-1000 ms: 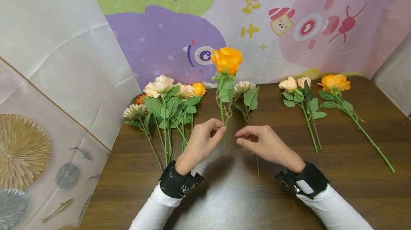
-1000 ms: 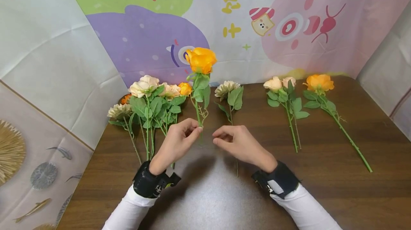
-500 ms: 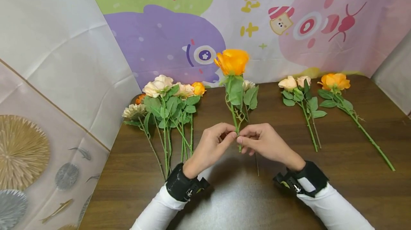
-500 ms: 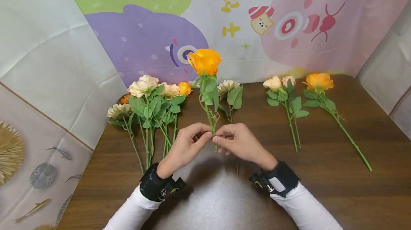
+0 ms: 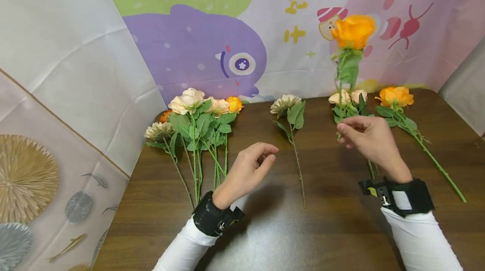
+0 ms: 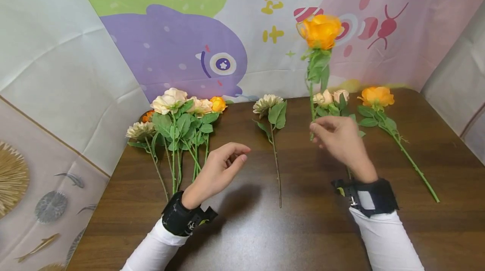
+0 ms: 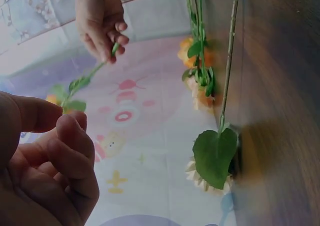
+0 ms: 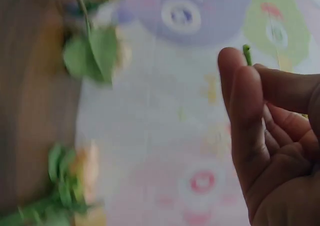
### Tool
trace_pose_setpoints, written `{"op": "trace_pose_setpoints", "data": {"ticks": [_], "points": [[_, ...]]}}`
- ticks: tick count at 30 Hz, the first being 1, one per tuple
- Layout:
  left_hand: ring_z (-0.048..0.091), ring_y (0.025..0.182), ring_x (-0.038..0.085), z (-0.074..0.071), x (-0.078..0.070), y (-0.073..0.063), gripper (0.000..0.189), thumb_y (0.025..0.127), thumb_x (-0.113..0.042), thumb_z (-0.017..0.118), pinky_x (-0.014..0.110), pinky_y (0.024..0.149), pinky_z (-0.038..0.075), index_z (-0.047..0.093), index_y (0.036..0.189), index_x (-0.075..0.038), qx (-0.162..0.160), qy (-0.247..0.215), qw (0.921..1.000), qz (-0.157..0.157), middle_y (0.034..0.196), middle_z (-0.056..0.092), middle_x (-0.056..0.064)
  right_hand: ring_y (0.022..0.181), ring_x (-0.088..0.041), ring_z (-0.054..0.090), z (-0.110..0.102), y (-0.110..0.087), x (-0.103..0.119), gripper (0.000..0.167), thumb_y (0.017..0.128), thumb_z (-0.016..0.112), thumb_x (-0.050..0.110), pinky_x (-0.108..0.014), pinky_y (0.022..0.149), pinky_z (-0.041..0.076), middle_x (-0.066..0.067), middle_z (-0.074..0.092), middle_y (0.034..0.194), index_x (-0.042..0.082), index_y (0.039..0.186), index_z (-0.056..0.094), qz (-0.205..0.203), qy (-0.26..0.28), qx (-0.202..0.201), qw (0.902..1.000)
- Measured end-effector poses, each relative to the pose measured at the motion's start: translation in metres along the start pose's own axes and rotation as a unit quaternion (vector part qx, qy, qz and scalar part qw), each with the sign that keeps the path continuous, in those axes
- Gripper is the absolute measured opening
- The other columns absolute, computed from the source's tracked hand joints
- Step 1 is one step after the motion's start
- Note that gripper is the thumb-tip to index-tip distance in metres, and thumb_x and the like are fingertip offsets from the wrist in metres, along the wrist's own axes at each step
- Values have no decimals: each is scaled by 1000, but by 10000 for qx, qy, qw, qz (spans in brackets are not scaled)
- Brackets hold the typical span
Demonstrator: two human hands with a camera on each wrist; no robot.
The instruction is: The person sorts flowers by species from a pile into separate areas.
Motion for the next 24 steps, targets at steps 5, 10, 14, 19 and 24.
{"op": "trace_pose_setpoints", "data": {"ticks": [5, 10, 14, 19, 24], "points": [[60, 79, 11, -1, 0, 0, 17, 98, -6, 58, 23, 67, 50, 67, 111, -2, 45, 36, 10000, 14, 95, 67, 4, 49, -3, 62, -39, 1, -18, 26, 97, 66, 18, -20, 46, 49, -7, 71, 68, -6, 103, 73, 350, -708, -693, 9945], [59, 79, 10, -2, 2, 0, 16, 98, -6, 58, 27, 67, 52, 68, 110, -2, 82, 95, 9999, 19, 95, 66, 3, 48, 9, 52, -71, -2, -43, 31, 99, 61, 20, -18, 46, 41, -10, 71, 66, -9, 104, 71, 908, -1627, -885, 9785], [59, 79, 11, -2, 2, 0, 16, 98, -6, 58, 33, 68, 54, 68, 110, -2, 98, 99, 9999, 11, 95, 66, 4, 52, -2, 54, -87, -6, -65, 36, 100, 57, 22, -25, 48, 38, -14, 71, 67, -11, 108, 69, 1614, -2182, -777, 9593], [59, 79, 11, -1, 3, -1, 16, 98, -6, 58, 36, 68, 54, 68, 109, -3, 106, 116, 9999, -7, 95, 66, 4, 75, -42, 63, -100, -15, -91, 38, 100, 54, 21, -38, 53, 42, -13, 69, 63, -15, 107, 65, 2451, -2447, -459, 9370], [59, 78, 9, -1, 3, -1, 16, 98, -7, 58, 32, 68, 53, 68, 109, -5, 164, 162, 9997, -55, 94, 66, 2, 89, -53, 58, -109, -26, -114, 36, 98, 54, 18, -53, 61, 44, -28, 68, 83, -16, 108, 62, 3124, -2593, -252, 9135]]}}
Point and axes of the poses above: each hand's wrist, its own y-axis towards the middle knuckle, its own z-axis out of the palm, x = y × z, the point moved 1 cm from there along y, towards the middle knuckle
